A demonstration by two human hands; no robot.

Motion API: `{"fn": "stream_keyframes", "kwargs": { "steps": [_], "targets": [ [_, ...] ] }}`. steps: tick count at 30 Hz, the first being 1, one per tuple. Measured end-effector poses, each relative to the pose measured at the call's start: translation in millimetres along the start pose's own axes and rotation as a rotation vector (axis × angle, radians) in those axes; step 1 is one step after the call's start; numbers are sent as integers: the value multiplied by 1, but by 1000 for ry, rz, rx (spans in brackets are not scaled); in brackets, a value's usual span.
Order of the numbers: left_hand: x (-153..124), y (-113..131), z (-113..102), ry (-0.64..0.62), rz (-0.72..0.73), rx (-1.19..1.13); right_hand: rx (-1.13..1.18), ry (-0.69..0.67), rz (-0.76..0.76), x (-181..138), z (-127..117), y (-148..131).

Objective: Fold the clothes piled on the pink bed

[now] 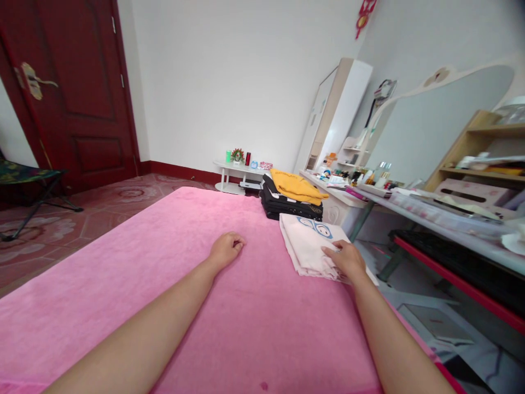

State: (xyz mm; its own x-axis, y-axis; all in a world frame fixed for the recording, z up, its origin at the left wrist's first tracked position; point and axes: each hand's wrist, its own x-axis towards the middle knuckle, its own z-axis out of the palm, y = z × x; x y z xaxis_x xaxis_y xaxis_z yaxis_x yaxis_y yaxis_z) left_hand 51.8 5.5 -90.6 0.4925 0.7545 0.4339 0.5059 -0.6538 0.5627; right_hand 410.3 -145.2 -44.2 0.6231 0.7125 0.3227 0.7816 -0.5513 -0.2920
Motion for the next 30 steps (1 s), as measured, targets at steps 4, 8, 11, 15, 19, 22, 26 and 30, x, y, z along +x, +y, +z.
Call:
{"fn": "stream_keyframes", "kwargs": {
  "steps": [4,8,11,15,19,22,26,30],
  "targets": [
    [-2,7,-3,-7,-1,49,-136,21,-46,-6,-11,-10],
    [-4,14,-3,-1,41,99,-202,48,-95,-10,-18,-19],
    [-5,23,0,10,81,25,-154,76,-53,-10,-26,-26],
    [-7,53,6,38,112,-157,69,137,-52,-16,-39,-48],
    [-14,99,12,-48,72,-413,711,84,-106,-42,-46,-92],
    [-21,128,13,-115,79,-637,1183,-58,-109,-71,-53,-129],
    [-22,135,-8,-45,61,-733,1318,-224,-244,-93,-71,-153],
    [-5,101,-75,49,-104,-586,1061,12,-337,-74,-85,-132]
  ]
}}
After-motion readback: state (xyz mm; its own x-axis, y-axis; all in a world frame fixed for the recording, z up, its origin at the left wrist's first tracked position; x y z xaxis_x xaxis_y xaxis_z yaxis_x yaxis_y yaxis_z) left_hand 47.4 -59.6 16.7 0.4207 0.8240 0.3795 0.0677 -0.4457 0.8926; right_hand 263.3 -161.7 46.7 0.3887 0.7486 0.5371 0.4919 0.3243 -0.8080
